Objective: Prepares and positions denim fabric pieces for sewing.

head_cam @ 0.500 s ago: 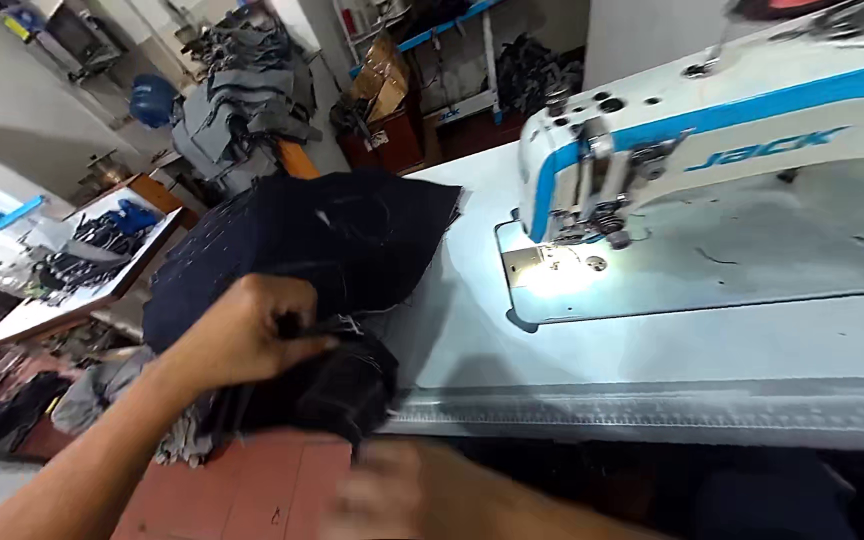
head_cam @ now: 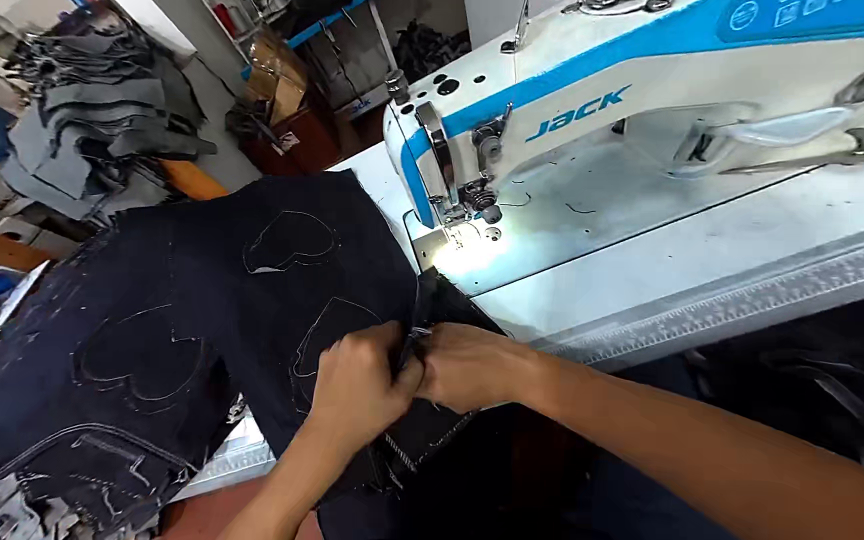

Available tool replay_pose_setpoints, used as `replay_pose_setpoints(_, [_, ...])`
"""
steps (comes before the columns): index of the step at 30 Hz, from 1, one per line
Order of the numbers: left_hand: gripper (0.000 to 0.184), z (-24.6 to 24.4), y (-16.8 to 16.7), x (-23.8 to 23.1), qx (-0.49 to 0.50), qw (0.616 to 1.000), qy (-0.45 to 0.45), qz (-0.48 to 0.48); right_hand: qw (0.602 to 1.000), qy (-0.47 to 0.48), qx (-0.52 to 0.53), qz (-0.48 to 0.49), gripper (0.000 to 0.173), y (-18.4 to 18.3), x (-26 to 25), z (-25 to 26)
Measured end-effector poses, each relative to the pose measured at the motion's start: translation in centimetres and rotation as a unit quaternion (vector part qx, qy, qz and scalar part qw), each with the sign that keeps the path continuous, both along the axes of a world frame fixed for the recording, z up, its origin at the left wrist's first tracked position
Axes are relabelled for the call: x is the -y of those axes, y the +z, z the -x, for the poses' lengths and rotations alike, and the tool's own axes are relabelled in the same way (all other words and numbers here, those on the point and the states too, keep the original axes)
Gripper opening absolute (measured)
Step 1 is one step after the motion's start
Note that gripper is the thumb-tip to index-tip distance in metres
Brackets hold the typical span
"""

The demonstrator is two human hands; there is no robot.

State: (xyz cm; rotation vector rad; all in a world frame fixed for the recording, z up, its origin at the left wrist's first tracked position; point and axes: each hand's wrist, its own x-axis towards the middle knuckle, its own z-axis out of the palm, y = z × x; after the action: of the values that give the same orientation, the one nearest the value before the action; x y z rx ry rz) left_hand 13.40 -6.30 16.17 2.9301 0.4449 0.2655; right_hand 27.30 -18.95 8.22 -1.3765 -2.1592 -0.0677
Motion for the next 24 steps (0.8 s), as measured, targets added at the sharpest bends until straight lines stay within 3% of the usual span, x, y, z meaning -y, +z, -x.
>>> replay_pose_setpoints(2, [0.028, 0.1, -1.0, -1.2, 0.028, 0.998, -0.022, 0.050, 0.999, -0.039, 0.007, -0.034, 0.020, -0.4, 3.6, -1.0])
replay_pose_setpoints(4, [0.031, 0.5, -0.6, -2.4, 0.067, 0.989, -0.077, 0.106, 0.984, -0.157, -0.020, -0.081, 0.023, -1.4, 7.4, -1.8])
replay_pose_setpoints(7, [0.049, -0.3, -2.4, -2.8, 0.002, 0.961, -0.168, 0.219, 0.953, -0.299, -0.006, -0.049, 0.036, -2.7, 9.7, -2.7])
replay_pose_setpoints(10, [0.069, -2.0, -6.1, -3.5, -0.014, 0.968, -0.222, 0.121, 0.945, -0.321, -0.003, -0.058, 0.038, -3.4, 9.8, -2.9])
replay_pose_setpoints(14, [0.024, -1.9, -3.5, -2.4, 0.181, 0.972, -0.146, -0.037, 0.936, -0.346, -0.021, -0.068, 0.037, -3.2, 9.4, -2.4])
replay_pose_setpoints(16, [0.017, -2.3, -2.8, -1.0, 0.281, 0.952, -0.092, -0.075, 0.935, -0.349, -0.026, -0.064, 0.035, -3.0, 9.3, -2.4])
replay_pose_setpoints(20, [0.027, -2.3, -7.6, -0.2, 0.152, 0.969, -0.193, -0.012, 0.936, -0.347, -0.013, -0.051, 0.038, -3.0, 9.4, -2.4])
replay_pose_setpoints(24, [0.024, -2.1, -7.7, -1.7, 0.138, 0.957, -0.241, 0.082, 0.937, -0.349, -0.010, -0.034, 0.037, -2.9, 9.6, -2.3])
